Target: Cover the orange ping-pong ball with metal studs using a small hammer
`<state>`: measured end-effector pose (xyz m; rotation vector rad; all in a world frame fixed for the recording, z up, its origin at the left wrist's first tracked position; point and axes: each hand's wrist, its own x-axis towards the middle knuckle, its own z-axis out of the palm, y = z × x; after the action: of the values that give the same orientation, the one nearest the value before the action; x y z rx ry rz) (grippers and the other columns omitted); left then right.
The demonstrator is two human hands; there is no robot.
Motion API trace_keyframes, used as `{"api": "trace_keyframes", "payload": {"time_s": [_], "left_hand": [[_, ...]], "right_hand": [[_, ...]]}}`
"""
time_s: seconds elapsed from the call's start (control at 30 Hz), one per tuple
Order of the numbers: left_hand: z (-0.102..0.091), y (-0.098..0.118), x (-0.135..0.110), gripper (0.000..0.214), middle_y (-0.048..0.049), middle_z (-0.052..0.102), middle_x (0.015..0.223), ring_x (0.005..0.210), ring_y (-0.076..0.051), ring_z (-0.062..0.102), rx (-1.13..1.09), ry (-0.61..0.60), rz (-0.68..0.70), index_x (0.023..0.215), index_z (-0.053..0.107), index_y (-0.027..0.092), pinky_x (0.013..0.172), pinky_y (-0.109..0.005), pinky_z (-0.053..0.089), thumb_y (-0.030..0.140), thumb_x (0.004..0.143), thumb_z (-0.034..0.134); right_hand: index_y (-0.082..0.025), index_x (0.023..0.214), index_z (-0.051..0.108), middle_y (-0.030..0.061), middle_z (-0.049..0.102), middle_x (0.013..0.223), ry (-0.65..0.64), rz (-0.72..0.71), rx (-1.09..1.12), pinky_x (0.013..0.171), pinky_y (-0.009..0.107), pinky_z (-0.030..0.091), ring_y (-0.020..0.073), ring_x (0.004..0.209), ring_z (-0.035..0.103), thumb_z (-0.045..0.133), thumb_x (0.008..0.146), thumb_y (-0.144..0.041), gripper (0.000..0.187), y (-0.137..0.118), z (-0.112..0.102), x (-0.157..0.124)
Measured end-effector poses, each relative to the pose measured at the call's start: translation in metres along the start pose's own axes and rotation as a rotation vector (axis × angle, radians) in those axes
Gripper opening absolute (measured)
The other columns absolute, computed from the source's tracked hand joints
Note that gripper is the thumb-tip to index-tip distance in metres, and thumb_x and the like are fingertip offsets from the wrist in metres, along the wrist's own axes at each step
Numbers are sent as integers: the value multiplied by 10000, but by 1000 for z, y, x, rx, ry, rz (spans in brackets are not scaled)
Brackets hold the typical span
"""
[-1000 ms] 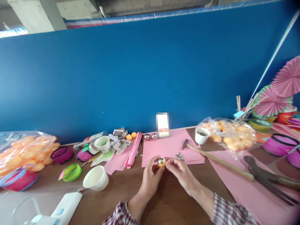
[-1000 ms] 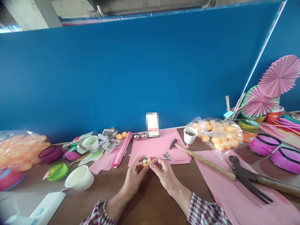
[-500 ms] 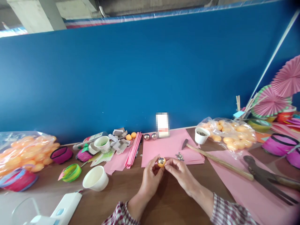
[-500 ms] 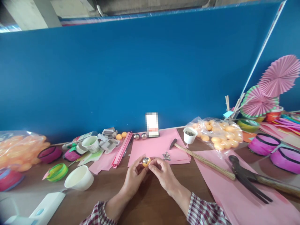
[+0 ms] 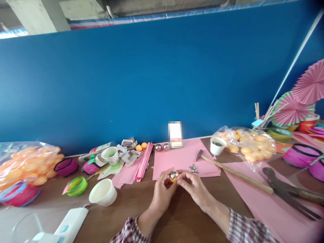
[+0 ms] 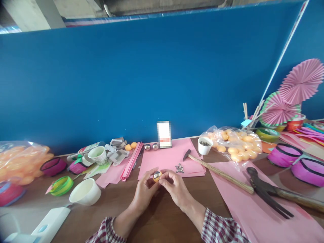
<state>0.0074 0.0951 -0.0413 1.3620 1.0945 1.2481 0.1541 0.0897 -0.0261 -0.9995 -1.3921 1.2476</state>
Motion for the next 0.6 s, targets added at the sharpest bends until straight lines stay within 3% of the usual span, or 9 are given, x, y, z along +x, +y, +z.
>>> {"api": "trace_keyframes", "payload": {"time_s": [0.6], "left_hand": [[0, 1, -3, 389, -49, 564, 1037, 804, -155, 616, 5, 9, 2, 1079, 577, 222, 706, -273, 519, 210, 704, 680]], "right_hand": [[-181, 720, 613, 43, 645, 953, -2, 30, -61, 833, 311, 408, 205, 920, 561, 606, 776, -356, 184, -4, 0, 0]]}}
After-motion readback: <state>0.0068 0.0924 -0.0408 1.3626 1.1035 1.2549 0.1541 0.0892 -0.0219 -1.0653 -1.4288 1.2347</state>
